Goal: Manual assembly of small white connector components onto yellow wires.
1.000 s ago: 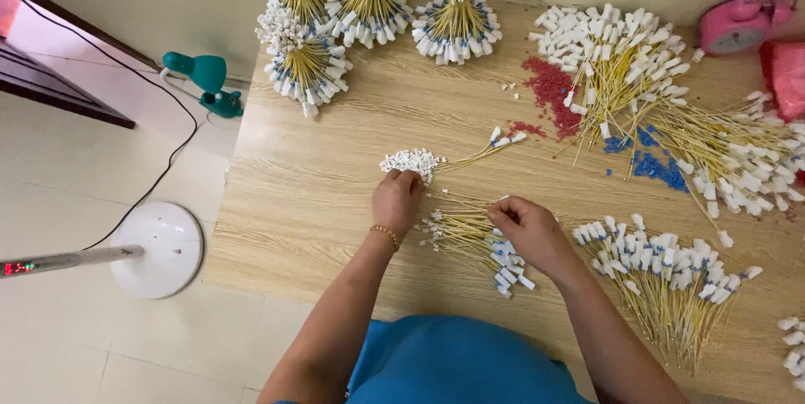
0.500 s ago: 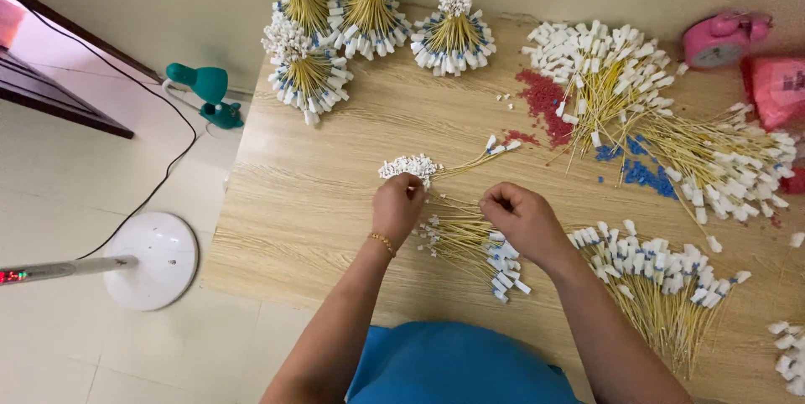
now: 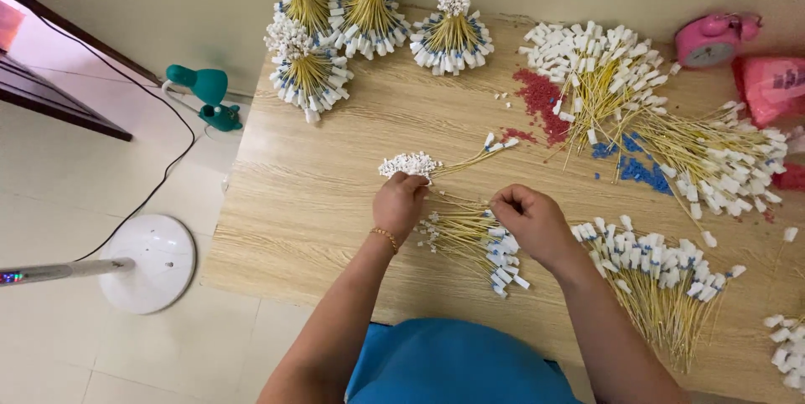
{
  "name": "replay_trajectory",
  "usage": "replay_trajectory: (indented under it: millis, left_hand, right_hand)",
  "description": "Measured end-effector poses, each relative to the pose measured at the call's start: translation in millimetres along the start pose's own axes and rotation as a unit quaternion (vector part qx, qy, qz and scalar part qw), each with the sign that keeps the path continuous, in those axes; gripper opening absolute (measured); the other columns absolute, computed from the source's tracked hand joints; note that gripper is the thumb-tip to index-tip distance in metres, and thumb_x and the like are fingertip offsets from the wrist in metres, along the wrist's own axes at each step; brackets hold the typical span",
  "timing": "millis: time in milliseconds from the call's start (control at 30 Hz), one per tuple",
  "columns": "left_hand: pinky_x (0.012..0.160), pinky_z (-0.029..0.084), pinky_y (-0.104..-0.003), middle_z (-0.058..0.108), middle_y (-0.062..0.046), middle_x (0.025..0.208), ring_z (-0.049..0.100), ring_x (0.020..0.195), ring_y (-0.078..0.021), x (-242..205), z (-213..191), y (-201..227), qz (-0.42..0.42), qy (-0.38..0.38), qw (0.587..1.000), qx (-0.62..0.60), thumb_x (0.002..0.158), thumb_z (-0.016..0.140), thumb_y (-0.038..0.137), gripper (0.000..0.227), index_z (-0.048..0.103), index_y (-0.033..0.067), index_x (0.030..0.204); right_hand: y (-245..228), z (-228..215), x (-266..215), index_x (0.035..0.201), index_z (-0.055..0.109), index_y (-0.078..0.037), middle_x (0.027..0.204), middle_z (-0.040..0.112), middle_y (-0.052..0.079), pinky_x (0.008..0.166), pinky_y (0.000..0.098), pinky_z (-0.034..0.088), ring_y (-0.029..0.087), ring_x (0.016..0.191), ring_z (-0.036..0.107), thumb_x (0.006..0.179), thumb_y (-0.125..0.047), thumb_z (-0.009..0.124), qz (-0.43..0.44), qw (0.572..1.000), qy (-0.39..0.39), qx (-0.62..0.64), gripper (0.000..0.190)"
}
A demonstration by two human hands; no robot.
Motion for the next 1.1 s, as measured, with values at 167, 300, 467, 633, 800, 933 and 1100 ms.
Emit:
replay_trajectory:
  millis: [167,300,467,633,800,933,1100]
  left_hand:
    - [0.069,0.056,-0.042,0.069,-0.006,0.090,0.069,0.081,-0.0278,16,21,-5,0.077,-0.028,0.993,0.082,0.084,0.077,0.022,0.008,0.080,0.0209,0.092]
    - [0.073,0.057,-0.042,0.068,-0.007,0.096,0.069,0.085,-0.0289,28,37,-15,0.090,-0.115,0.971,0.187,0.085,0.072,0.021,0.011,0.080,0.0242,0.092]
    - [0.077,0.057,-0.042,0.068,-0.009,0.101,0.069,0.093,-0.0290,35,50,-19,0.085,-0.171,0.956,0.224,0.089,0.068,0.023,0.012,0.079,0.0224,0.094]
    - [0.078,0.060,-0.042,0.067,-0.013,0.107,0.069,0.098,-0.0298,42,63,-14,0.100,-0.223,0.924,0.293,0.091,0.066,0.017,0.014,0.077,0.0150,0.099]
    - [0.077,0.059,-0.041,0.072,-0.015,0.099,0.071,0.089,-0.0302,43,28,22,0.093,-0.176,0.970,0.142,0.090,0.071,0.015,0.009,0.073,0.0074,0.093]
    - [0.074,0.060,-0.035,0.076,-0.012,0.089,0.073,0.080,-0.0245,32,-26,72,0.007,-0.164,0.984,-0.070,0.089,0.074,0.012,0.008,0.072,0.0048,0.092]
    - [0.076,0.063,-0.031,0.074,-0.008,0.097,0.074,0.082,-0.0154,10,-19,77,-0.122,-0.202,0.802,-0.550,0.099,0.067,0.008,0.011,0.066,-0.0007,0.106]
  right_hand:
    - [-5,0,-1,0.095,0.072,-0.005,0.076,0.066,-0.003,0.061,0.0261,0.049,0.006,0.067,0.056,0.092,-0.023,0.069,0.022,0.998,0.015,-0.058,0.019]
    - [-6,-1,1,0.096,0.073,-0.004,0.075,0.065,-0.001,0.059,0.0290,0.048,0.008,0.065,0.054,0.092,-0.024,0.070,0.033,0.998,0.018,-0.057,0.021]
    - [-15,1,4,0.097,0.073,-0.005,0.076,0.067,-0.001,0.060,0.0284,0.049,0.008,0.066,0.056,0.093,-0.025,0.069,0.042,0.997,0.010,-0.068,0.021]
    - [-18,1,5,0.099,0.072,-0.005,0.078,0.069,-0.002,0.063,0.0260,0.052,0.006,0.068,0.060,0.093,-0.026,0.067,0.027,0.995,0.005,-0.094,0.022]
    - [-20,-8,2,0.096,0.072,-0.004,0.076,0.065,-0.002,0.060,0.0274,0.048,0.007,0.066,0.054,0.093,-0.022,0.068,0.026,0.998,0.009,-0.058,0.019]
    - [-25,-13,0,0.095,0.072,-0.004,0.075,0.062,-0.004,0.058,0.0267,0.044,0.007,0.065,0.050,0.093,-0.020,0.068,0.018,1.000,0.008,-0.010,0.016]
    - [-45,-11,-5,0.093,0.070,-0.005,0.075,0.060,-0.005,0.058,0.0244,0.043,0.004,0.066,0.050,0.094,-0.018,0.067,-0.020,1.000,0.001,0.006,0.014]
Point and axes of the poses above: each hand's wrist, its own x-axis towards the middle knuckle, its own z-axis out of the palm, y = z × x, the point moved 4 cm from there along x, towards the middle knuckle
